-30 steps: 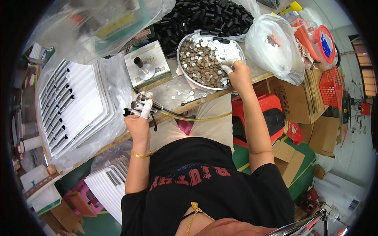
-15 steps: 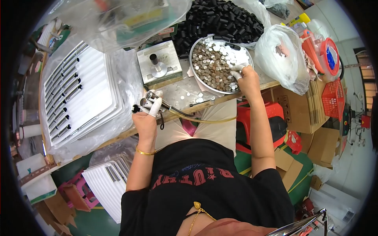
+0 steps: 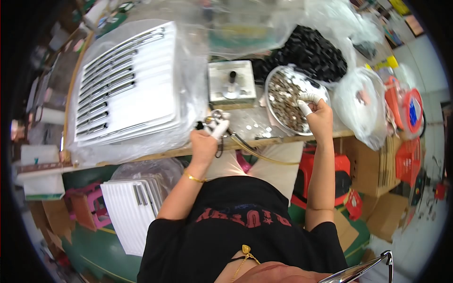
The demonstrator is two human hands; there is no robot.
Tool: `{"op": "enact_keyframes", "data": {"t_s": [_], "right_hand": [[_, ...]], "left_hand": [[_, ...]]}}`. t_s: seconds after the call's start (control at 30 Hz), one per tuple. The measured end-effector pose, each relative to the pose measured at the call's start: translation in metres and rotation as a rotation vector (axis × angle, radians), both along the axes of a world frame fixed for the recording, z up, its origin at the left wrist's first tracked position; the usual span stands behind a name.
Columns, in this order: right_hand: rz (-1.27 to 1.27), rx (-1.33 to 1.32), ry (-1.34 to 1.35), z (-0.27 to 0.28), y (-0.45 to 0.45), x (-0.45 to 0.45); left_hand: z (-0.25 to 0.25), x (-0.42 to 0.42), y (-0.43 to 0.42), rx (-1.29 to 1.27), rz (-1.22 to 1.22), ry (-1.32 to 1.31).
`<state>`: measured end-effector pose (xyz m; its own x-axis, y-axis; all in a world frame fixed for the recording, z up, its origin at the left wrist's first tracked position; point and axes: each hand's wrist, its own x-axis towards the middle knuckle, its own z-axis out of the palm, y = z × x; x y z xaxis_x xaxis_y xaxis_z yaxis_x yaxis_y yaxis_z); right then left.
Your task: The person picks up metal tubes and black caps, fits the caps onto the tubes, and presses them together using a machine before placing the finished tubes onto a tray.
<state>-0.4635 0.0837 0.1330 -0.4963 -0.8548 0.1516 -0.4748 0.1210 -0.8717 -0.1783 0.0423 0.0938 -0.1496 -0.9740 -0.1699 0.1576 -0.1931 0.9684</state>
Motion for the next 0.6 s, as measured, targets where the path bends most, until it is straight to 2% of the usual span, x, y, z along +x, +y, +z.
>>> {"op": "enact_keyframes", "data": {"t_s": [0.03,0.1,0.13,0.17,0.23,0.43,0.5,0.57,0.6], "right_hand": [[0.074,-0.13,-0.135,0.007,-0.014,0.017],[0.263,-0.052,-0.397,0.047,-0.038,0.062],[0.269,-0.043,-0.385,0.054,-0.048,0.079],[0.302,0.021,-0.184,0.062,-0.059,0.091],[0.293,-0.006,-0.091,0.066,-0.077,0.107],[0.302,0.0,0.057,0.055,-0.094,0.109],[0.325,0.006,-0.007,0.056,-0.096,0.11],[0.303,0.071,-0.314,0.065,-0.093,0.114],[0.287,0.121,-0.299,0.068,-0.093,0.115]], "left_hand": [[-0.016,0.0,-0.002,-0.017,0.003,-0.053],[0.011,-0.011,-0.001,-0.122,-0.026,0.086],[0.016,-0.013,0.0,-0.115,-0.032,0.113],[0.02,-0.013,0.002,-0.106,-0.04,0.142],[0.021,-0.007,0.002,-0.11,-0.045,0.147],[0.018,0.01,-0.003,-0.06,-0.06,0.118],[0.018,0.01,-0.006,-0.033,-0.067,0.088],[0.021,0.008,-0.007,-0.005,-0.112,0.067],[0.019,0.006,-0.009,-0.075,-0.12,0.079]]}}
